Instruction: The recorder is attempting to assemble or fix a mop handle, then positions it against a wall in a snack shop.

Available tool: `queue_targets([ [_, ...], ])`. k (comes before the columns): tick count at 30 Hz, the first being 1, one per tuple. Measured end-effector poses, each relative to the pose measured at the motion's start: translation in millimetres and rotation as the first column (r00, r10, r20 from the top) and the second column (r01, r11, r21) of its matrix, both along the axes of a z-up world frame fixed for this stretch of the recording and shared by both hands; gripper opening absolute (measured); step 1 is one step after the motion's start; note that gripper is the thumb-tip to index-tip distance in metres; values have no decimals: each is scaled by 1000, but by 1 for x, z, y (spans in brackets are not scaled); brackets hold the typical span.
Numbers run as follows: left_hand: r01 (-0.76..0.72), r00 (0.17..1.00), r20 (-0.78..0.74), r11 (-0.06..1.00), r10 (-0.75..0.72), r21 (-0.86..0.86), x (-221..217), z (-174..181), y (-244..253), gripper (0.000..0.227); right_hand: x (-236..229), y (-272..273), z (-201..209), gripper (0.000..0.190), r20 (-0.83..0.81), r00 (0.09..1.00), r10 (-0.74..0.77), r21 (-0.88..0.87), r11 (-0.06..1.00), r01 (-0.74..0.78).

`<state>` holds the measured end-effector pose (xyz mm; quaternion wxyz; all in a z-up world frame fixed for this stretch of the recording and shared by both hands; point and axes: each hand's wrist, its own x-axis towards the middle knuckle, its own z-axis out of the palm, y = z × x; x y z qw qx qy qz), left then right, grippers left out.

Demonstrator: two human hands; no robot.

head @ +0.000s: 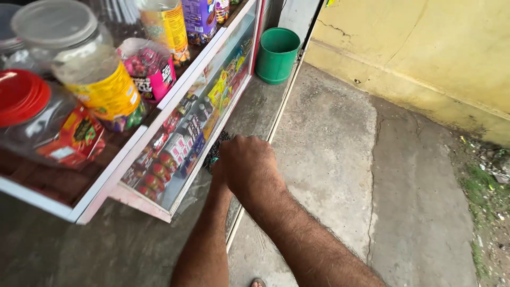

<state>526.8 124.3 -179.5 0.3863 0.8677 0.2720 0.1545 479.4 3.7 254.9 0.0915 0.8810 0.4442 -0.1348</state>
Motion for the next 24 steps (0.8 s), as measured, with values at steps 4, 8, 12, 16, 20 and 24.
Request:
queue_targets([
  [4,-37,999,11,993,38,-112,-63,22,-27,55,-51,-23,-9,22,78,997,10,-16,1000,-9],
  [8,-58,998,9,975,61,-215,-134,43,-44,61,-130,-35,-5,21,61,998,1,34,999,-3],
  [12,6,993,112,898,48,-439,-234,38,-71,60,-219,-49,-6,10,44,997,59,56,997,-61],
  [16,219,925,370,674,87,-705,-318,110,-83,54,-283,-58,-1,10,25,999,21,155,988,-24],
  [20,488,788,575,345,221,-802,-376,219,-107,49,-328,-68,7,16,-75,996,44,271,962,-22],
  [24,708,623,643,28,445,-706,-410,247,-119,45,-345,-70,-19,24,-213,973,93,749,654,102],
])
